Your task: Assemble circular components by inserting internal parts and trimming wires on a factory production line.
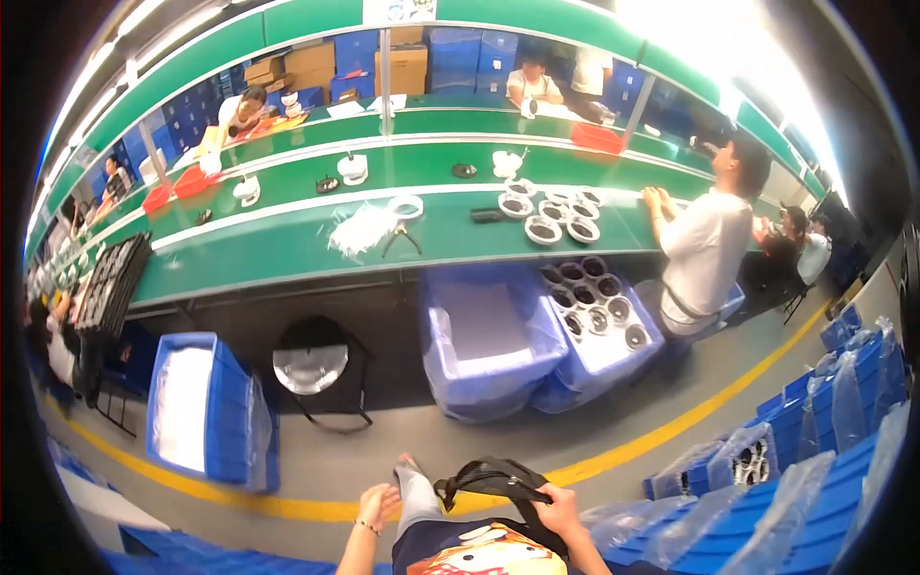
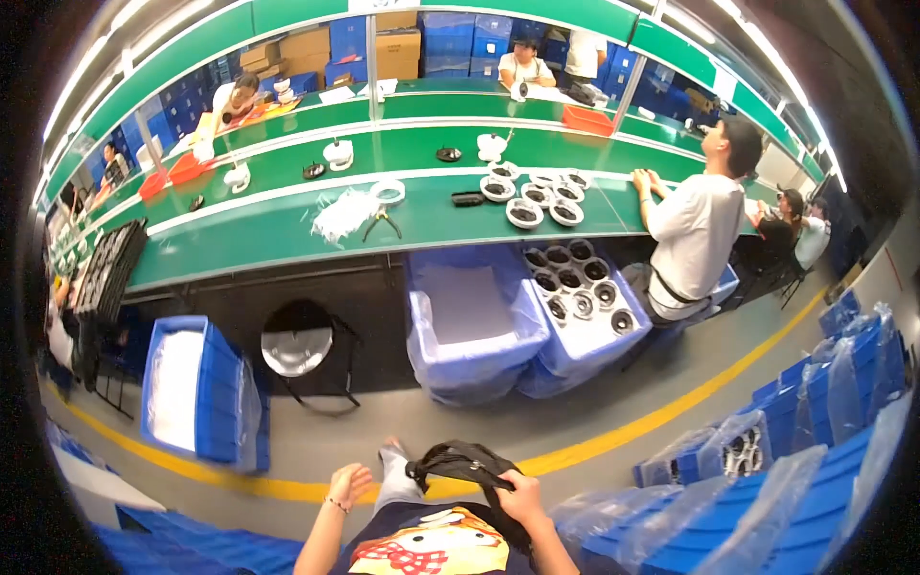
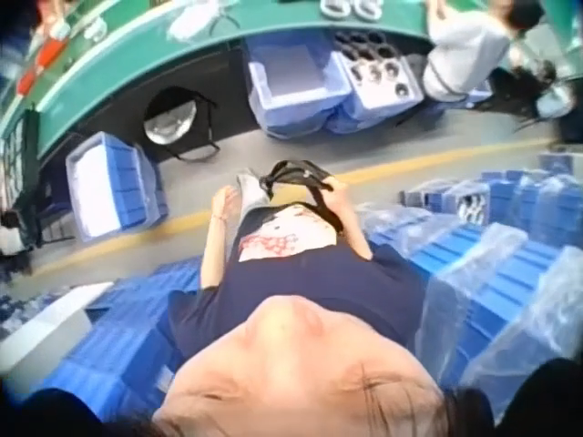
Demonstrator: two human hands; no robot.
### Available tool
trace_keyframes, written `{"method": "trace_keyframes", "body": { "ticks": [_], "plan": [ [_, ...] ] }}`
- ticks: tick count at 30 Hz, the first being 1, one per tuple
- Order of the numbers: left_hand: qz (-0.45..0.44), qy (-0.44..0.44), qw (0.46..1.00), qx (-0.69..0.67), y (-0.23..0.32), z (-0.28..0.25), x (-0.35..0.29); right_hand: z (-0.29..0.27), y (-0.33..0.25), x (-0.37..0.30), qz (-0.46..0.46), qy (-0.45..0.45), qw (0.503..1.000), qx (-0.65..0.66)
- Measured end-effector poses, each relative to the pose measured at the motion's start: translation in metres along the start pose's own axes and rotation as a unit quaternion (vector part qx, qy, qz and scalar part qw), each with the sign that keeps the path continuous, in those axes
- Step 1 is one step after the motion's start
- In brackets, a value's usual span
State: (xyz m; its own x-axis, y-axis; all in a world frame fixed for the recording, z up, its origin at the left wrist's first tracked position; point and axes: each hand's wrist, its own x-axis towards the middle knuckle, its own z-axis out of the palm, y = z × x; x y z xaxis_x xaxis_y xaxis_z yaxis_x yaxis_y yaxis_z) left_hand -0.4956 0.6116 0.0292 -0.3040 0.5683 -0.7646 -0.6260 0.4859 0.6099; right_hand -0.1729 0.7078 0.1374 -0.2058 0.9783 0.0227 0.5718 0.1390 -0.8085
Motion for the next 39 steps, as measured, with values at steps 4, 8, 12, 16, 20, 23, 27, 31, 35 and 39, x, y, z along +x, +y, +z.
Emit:
{"method": "trace_keyframes", "body": {
  "ticks": [4,8,12,16,20,23,27,31,35,39],
  "plan": [
    [0.213,-0.062,0.972,0.072,0.207,0.028,0.111,0.035,-0.033,0.087,0.075,0.041,0.996,-0.024],
    [0.337,-0.053,0.917,0.207,0.415,0.095,0.186,0.047,-0.051,0.155,0.140,0.138,0.978,0.075],
    [0.289,-0.095,0.933,0.191,0.541,0.161,0.240,0.076,-0.088,0.236,0.133,0.197,0.970,0.054],
    [0.257,-0.120,0.926,0.248,0.597,0.208,0.311,0.094,-0.108,0.322,0.147,0.255,0.953,0.069],
    [0.239,-0.154,0.906,0.313,0.656,0.288,0.383,0.095,-0.140,0.391,0.135,0.278,0.948,0.076],
    [0.227,-0.217,0.885,0.344,0.677,0.380,0.444,0.095,-0.150,0.432,0.122,0.301,0.943,0.074],
    [0.206,-0.148,0.875,0.412,0.668,0.491,0.575,0.110,-0.170,0.481,0.126,0.295,0.947,-0.032],
    [0.322,-0.041,0.780,0.535,0.644,0.589,0.658,0.145,-0.156,0.505,0.092,0.443,0.871,-0.191],
    [0.392,0.006,0.721,0.571,0.630,0.652,0.685,0.137,-0.191,0.539,0.226,0.251,0.937,-0.090],
    [0.403,-0.078,0.717,0.563,0.639,0.663,0.719,0.152,-0.159,0.569,0.166,0.220,0.961,-0.023]
  ]
}}
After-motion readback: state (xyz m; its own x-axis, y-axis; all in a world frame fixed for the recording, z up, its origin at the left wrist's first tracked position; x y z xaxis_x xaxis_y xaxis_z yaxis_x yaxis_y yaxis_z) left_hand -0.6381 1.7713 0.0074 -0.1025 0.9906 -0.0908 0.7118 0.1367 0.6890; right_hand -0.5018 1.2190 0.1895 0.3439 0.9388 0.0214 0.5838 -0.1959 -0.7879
